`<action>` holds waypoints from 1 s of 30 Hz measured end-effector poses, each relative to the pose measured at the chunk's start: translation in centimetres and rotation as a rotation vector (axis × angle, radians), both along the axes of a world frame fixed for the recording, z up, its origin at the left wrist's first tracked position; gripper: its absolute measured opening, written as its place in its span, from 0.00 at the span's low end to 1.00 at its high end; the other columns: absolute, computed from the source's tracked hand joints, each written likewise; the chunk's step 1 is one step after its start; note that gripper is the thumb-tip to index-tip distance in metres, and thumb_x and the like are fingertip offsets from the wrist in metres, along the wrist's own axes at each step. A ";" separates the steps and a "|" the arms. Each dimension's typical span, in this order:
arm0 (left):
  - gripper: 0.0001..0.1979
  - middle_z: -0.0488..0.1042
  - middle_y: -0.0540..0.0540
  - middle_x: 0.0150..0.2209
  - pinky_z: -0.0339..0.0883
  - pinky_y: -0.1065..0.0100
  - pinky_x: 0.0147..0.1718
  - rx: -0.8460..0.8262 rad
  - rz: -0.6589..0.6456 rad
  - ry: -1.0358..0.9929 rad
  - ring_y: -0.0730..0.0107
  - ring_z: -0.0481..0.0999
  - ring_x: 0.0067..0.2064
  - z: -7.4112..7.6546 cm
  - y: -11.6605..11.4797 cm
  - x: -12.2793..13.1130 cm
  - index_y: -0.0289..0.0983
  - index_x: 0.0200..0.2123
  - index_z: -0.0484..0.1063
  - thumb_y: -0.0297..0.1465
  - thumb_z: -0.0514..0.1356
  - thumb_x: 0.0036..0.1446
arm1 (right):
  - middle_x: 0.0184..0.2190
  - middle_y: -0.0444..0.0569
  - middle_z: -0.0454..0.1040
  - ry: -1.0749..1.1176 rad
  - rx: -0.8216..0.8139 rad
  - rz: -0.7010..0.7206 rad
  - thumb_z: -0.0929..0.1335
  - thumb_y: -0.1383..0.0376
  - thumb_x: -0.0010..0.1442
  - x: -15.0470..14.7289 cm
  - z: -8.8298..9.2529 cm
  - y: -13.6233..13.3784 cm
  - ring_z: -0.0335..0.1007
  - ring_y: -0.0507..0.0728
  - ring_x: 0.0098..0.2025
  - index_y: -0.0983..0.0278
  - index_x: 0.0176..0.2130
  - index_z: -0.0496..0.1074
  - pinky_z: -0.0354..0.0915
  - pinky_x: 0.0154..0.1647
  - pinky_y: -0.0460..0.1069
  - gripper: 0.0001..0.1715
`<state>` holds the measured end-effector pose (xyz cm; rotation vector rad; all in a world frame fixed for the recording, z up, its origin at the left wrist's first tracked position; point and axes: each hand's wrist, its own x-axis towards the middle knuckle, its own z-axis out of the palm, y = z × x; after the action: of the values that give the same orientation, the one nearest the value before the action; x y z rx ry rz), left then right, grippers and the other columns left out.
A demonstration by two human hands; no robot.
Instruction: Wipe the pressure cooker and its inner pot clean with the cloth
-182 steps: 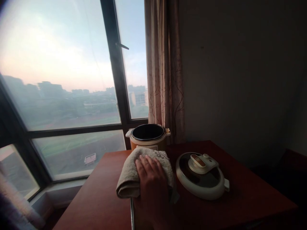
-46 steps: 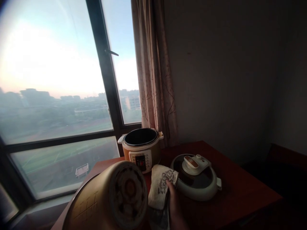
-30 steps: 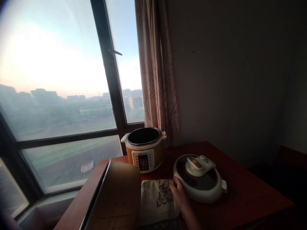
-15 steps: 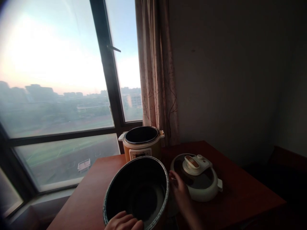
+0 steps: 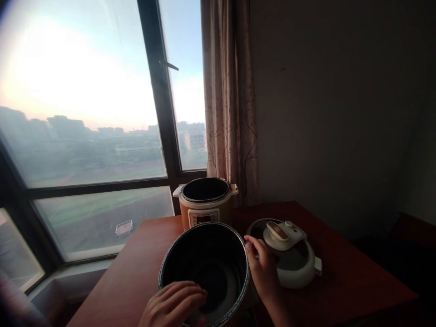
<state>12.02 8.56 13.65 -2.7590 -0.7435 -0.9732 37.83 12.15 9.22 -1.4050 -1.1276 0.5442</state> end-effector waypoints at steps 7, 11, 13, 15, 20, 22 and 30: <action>0.11 0.80 0.44 0.44 0.75 0.65 0.39 -0.074 0.609 -0.427 0.61 0.81 0.43 -1.9 2.9 -4.7 0.42 0.46 0.76 0.36 0.58 0.65 | 0.30 0.48 0.74 -0.272 -0.013 -0.035 0.63 0.49 0.62 -0.5 0.4 -0.5 0.73 0.60 0.34 0.62 0.53 0.77 0.69 0.42 0.56 0.30; 0.20 0.78 0.47 0.33 0.70 0.68 0.27 -0.407 0.623 -0.547 0.65 0.78 0.30 -3.6 4.7 -5.8 0.39 0.48 0.76 0.46 0.58 0.62 | 0.34 0.51 0.77 -0.453 -0.017 -0.056 0.62 0.52 0.62 -0.8 0.5 -0.8 0.75 0.62 0.36 0.60 0.54 0.78 0.69 0.40 0.55 0.28; 0.26 0.76 0.49 0.27 0.69 0.68 0.27 -0.644 0.507 -0.676 0.65 0.77 0.27 -4.5 5.2 -5.7 0.36 0.50 0.74 0.50 0.57 0.61 | 0.38 0.52 0.80 -0.479 -0.032 -0.048 0.63 0.55 0.62 -0.8 0.4 -0.7 0.77 0.63 0.40 0.58 0.52 0.79 0.70 0.41 0.55 0.25; 0.31 0.76 0.49 0.26 0.70 0.67 0.28 -0.809 0.408 -0.824 0.63 0.77 0.28 -5.6 5.5 -5.4 0.34 0.53 0.72 0.53 0.58 0.59 | 0.43 0.51 0.82 -0.474 -0.037 -0.033 0.63 0.58 0.61 -0.5 0.2 -0.7 0.79 0.63 0.44 0.57 0.51 0.80 0.71 0.43 0.54 0.23; 0.39 0.75 0.51 0.24 0.69 0.66 0.28 -0.971 0.299 -1.047 0.63 0.75 0.27 -7.3 5.6 -4.5 0.34 0.59 0.68 0.56 0.62 0.53 | 0.39 0.50 0.83 -0.515 -0.117 -0.010 0.62 0.60 0.62 0.1 0.1 -0.8 0.81 0.61 0.42 0.58 0.54 0.79 0.72 0.47 0.53 0.25; 0.40 0.76 0.49 0.26 0.69 0.67 0.28 -1.028 0.281 -1.065 0.63 0.75 0.28 -7.1 4.9 -4.3 0.34 0.58 0.68 0.56 0.64 0.51 | 0.39 0.50 0.83 -0.542 -0.128 0.010 0.61 0.61 0.63 0.1 0.3 -0.9 0.81 0.61 0.43 0.59 0.55 0.78 0.72 0.48 0.52 0.26; 0.39 0.73 0.52 0.20 0.67 0.66 0.25 -1.052 0.351 -1.125 0.61 0.74 0.25 -5.9 1.7 -4.2 0.35 0.57 0.69 0.54 0.66 0.48 | 0.49 0.50 0.82 -0.520 -0.153 0.080 0.61 0.60 0.64 -0.1 -0.2 -0.8 0.79 0.62 0.51 0.57 0.55 0.77 0.72 0.51 0.53 0.26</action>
<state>7.81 10.27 7.78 -2.1723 -2.3132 -2.5982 37.77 11.35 9.04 -1.6946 -1.5867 0.3300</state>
